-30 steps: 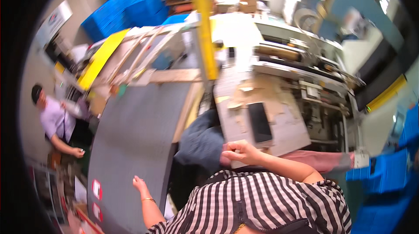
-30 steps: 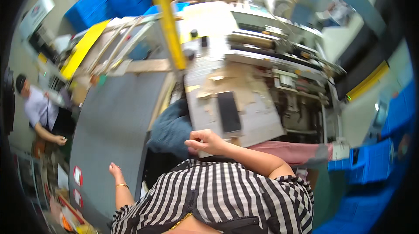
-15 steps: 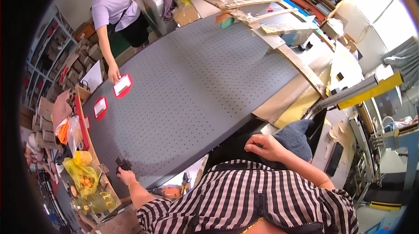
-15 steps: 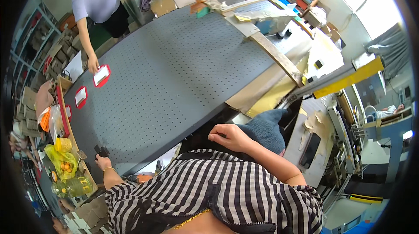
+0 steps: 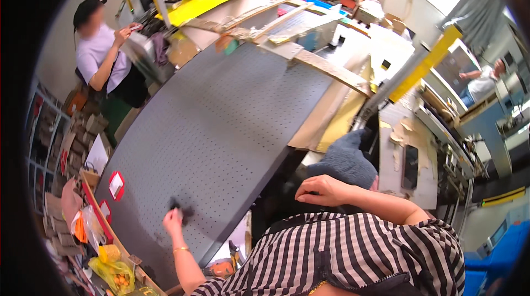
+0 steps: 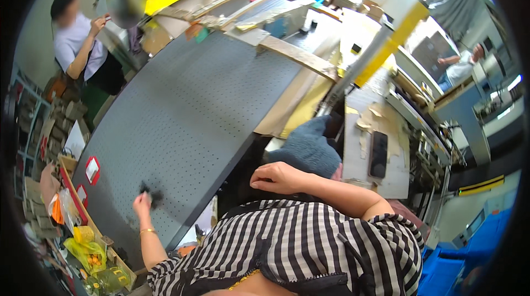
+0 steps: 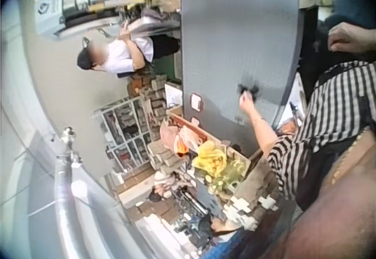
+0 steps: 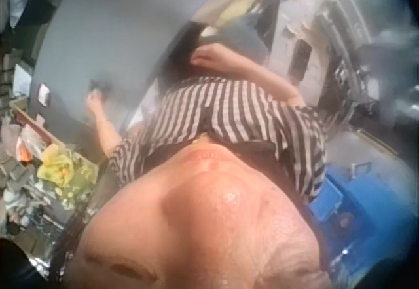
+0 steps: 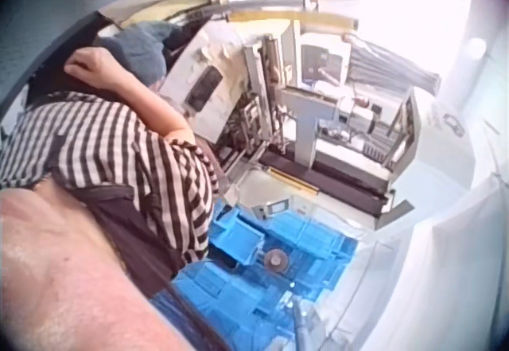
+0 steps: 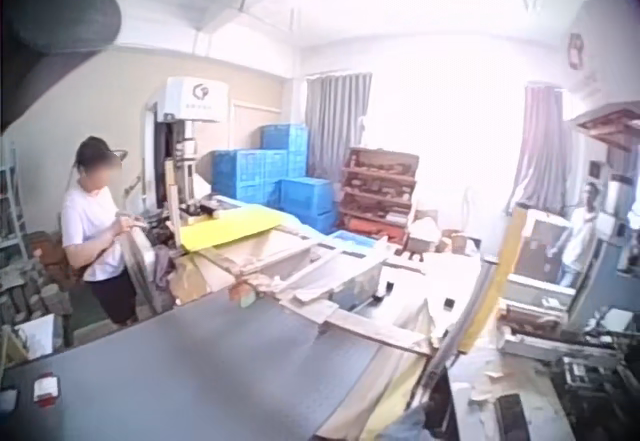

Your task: The recorder is feeding cardboard pieces into an automated machine to fold and assemble them into boxes.

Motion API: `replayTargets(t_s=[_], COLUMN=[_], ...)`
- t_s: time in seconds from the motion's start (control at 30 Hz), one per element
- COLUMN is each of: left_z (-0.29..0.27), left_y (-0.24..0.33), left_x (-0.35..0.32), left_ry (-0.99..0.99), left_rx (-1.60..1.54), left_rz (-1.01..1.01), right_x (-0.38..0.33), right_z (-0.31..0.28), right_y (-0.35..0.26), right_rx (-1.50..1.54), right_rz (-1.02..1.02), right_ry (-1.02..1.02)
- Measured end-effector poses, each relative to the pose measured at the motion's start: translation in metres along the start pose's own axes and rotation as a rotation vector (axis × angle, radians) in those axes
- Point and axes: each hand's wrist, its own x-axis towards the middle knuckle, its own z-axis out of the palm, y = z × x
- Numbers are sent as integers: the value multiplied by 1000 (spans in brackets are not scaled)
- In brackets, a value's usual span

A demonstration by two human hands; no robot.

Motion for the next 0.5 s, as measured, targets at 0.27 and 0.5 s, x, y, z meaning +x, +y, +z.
replayTargets(t_s=[0.27, 0.5], left_z=[260, 368], left_y=[382, 463], left_x=[-265, -467], left_ry=[-1100, -1497], left_rx=[47, -44], left_rz=[1192, 1598], right_x=[-148, -328], right_z=[-73, -86], right_y=[8, 27], right_rx=[-301, -307], right_rz=[-135, 55], right_ry=[729, 915])
